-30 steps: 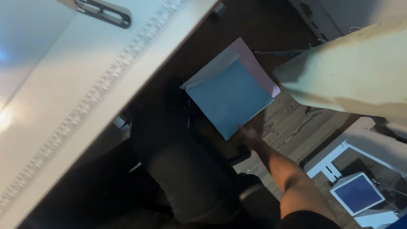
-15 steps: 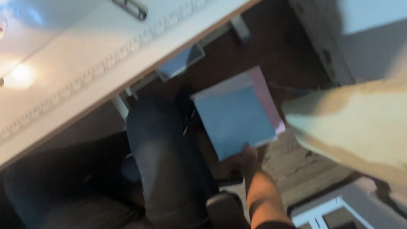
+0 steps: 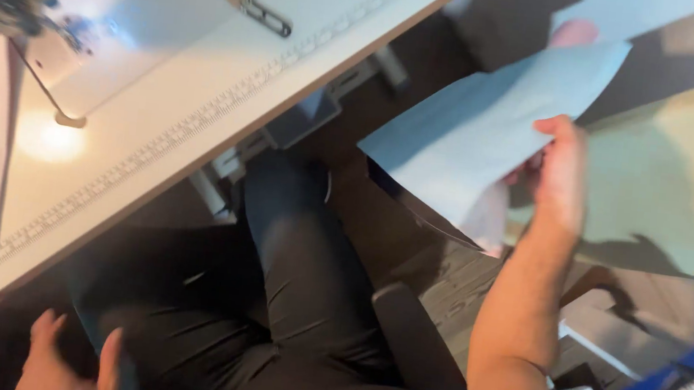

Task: Sewing synthetic leather components together to assemble a bag using an industrial sewing machine.

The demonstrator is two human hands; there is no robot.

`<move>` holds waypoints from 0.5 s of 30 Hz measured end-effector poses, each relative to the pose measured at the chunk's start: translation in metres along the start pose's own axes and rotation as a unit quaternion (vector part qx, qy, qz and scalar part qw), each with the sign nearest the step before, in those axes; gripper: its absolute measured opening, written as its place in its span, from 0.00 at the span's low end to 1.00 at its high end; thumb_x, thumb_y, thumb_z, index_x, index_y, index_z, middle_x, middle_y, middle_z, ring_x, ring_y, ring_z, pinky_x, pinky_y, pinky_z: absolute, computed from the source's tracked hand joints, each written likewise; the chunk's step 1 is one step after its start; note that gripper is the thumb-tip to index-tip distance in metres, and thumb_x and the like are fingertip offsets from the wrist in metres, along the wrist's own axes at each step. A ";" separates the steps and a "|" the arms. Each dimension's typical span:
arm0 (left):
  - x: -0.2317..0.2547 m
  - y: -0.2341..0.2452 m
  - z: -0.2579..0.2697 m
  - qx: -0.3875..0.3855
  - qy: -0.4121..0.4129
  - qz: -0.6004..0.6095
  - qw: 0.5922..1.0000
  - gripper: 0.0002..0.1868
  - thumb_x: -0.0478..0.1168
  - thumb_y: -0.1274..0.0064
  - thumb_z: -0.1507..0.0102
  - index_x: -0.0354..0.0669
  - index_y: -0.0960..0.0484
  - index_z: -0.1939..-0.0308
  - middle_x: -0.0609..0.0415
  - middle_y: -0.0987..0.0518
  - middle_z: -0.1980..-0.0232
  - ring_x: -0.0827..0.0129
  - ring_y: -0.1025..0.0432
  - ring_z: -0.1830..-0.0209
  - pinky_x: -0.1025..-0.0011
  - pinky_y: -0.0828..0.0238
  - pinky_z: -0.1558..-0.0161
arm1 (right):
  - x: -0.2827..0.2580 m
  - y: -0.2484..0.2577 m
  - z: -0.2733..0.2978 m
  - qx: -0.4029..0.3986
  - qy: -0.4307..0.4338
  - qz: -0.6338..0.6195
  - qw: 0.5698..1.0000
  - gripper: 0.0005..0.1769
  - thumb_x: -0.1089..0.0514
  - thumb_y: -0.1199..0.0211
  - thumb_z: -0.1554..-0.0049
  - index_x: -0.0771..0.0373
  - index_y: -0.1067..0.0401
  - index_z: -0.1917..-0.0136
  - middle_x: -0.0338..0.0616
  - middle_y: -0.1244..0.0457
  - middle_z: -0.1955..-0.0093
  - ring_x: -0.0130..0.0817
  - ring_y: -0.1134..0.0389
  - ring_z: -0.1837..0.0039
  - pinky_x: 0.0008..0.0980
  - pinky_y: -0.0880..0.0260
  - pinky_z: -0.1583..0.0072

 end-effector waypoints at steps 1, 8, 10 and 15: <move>0.056 0.009 -0.037 0.014 -0.011 0.012 1.000 0.29 0.45 0.36 0.39 0.41 0.22 0.35 0.45 0.17 0.47 0.57 0.21 0.57 0.63 0.25 0.51 | -0.037 0.001 0.019 -0.011 0.032 0.005 0.999 0.12 0.53 0.45 0.43 0.65 0.30 0.55 0.43 0.38 0.69 0.37 0.37 0.72 0.39 0.37 0.71; 0.273 -0.025 -0.072 -0.085 -0.315 0.229 0.917 0.30 0.55 0.45 0.33 0.40 0.26 0.34 0.45 0.21 0.37 0.55 0.25 0.39 0.62 0.26 0.42 | -0.151 0.031 0.226 -0.008 0.395 0.010 0.918 0.24 0.61 0.36 0.44 0.75 0.42 0.40 0.57 0.37 0.47 0.47 0.34 0.50 0.42 0.34 0.52; 0.300 -0.026 -0.079 -0.067 -0.358 0.317 0.876 0.34 0.55 0.44 0.33 0.39 0.30 0.30 0.45 0.25 0.32 0.55 0.29 0.33 0.61 0.31 0.36 | -0.155 0.002 0.313 -0.031 0.484 0.011 0.875 0.34 0.59 0.34 0.45 0.72 0.43 0.31 0.54 0.38 0.39 0.44 0.35 0.41 0.40 0.33 0.43; 0.329 0.050 -0.110 0.008 -0.423 0.512 0.747 0.40 0.56 0.43 0.31 0.38 0.38 0.22 0.45 0.35 0.20 0.58 0.41 0.19 0.60 0.43 0.22 | -0.135 -0.048 0.474 -0.105 0.601 0.086 0.788 0.46 0.53 0.31 0.48 0.67 0.43 0.22 0.47 0.41 0.31 0.36 0.38 0.32 0.34 0.37 0.32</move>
Point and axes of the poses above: each hand's wrist, its own z-axis away from the middle knuckle, its own y-axis out of the back of the hand, x = y × z, the point moved 7 cm from there along -z, towards the middle knuckle
